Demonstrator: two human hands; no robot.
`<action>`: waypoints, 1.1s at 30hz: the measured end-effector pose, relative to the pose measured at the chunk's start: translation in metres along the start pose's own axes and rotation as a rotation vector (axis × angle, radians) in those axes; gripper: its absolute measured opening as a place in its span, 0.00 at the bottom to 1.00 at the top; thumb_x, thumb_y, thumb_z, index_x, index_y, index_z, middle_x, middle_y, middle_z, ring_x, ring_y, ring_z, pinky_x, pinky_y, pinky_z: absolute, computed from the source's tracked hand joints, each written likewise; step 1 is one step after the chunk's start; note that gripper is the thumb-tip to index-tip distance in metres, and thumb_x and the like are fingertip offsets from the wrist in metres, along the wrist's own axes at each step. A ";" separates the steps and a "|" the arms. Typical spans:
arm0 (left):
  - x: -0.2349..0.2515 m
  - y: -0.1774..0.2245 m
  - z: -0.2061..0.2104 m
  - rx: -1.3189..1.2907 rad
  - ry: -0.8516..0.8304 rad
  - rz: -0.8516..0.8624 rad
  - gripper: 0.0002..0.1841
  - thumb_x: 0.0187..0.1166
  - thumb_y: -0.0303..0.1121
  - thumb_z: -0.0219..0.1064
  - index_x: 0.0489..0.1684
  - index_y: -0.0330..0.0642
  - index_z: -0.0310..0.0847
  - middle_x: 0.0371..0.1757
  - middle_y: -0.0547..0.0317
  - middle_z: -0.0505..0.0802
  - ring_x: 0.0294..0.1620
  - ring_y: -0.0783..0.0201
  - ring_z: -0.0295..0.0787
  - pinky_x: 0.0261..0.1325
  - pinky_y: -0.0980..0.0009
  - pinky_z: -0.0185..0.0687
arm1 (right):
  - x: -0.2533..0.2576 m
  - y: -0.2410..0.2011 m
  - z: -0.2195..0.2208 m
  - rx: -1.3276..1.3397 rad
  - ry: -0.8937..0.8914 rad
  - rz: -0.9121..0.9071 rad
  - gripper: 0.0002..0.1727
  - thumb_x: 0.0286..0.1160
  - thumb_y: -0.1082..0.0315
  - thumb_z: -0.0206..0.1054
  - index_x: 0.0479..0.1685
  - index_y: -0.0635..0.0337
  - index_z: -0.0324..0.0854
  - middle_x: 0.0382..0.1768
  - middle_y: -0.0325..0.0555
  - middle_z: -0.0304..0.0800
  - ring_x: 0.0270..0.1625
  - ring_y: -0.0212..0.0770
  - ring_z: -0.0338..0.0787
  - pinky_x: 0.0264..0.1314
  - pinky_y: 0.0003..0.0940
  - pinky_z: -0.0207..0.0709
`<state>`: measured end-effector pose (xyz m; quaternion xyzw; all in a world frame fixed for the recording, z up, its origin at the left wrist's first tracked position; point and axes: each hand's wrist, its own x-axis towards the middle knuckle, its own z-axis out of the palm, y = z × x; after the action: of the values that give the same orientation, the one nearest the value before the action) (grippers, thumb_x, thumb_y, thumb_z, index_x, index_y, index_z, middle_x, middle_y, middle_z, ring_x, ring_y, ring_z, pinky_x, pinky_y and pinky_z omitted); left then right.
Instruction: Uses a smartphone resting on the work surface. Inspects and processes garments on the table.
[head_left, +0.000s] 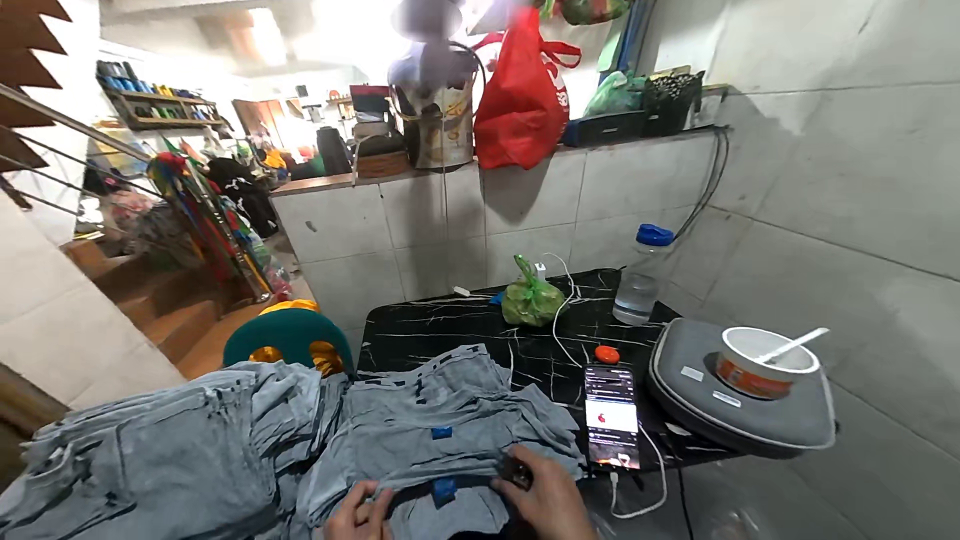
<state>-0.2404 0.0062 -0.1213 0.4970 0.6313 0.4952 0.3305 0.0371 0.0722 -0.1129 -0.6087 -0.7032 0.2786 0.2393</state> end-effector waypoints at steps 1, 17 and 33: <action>0.003 0.001 0.007 -0.095 0.027 0.007 0.10 0.87 0.30 0.62 0.52 0.30 0.79 0.18 0.55 0.90 0.14 0.62 0.88 0.19 0.64 0.90 | 0.002 0.006 0.001 0.050 0.067 -0.028 0.22 0.65 0.56 0.80 0.57 0.56 0.89 0.43 0.52 0.96 0.48 0.56 0.94 0.54 0.63 0.84; 0.018 -0.023 -0.006 0.512 -0.499 0.370 0.32 0.54 0.55 0.87 0.63 0.60 0.91 0.88 0.34 0.67 0.88 0.28 0.57 0.82 0.27 0.56 | 0.024 0.023 0.026 0.200 0.243 -0.274 0.16 0.75 0.57 0.74 0.52 0.59 0.91 0.46 0.45 0.97 0.50 0.43 0.96 0.58 0.51 0.89; 0.035 -0.010 -0.005 0.202 0.101 0.307 0.14 0.72 0.30 0.78 0.52 0.32 0.88 0.44 0.51 0.96 0.44 0.63 0.95 0.55 0.61 0.91 | 0.008 0.011 0.005 -0.017 0.140 -0.265 0.21 0.59 0.68 0.79 0.55 0.60 0.87 0.60 0.54 0.89 0.48 0.54 0.94 0.44 0.57 0.89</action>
<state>-0.2576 0.0379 -0.1270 0.5927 0.6103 0.4983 0.1674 0.0406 0.0803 -0.1237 -0.5305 -0.7613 0.1956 0.3173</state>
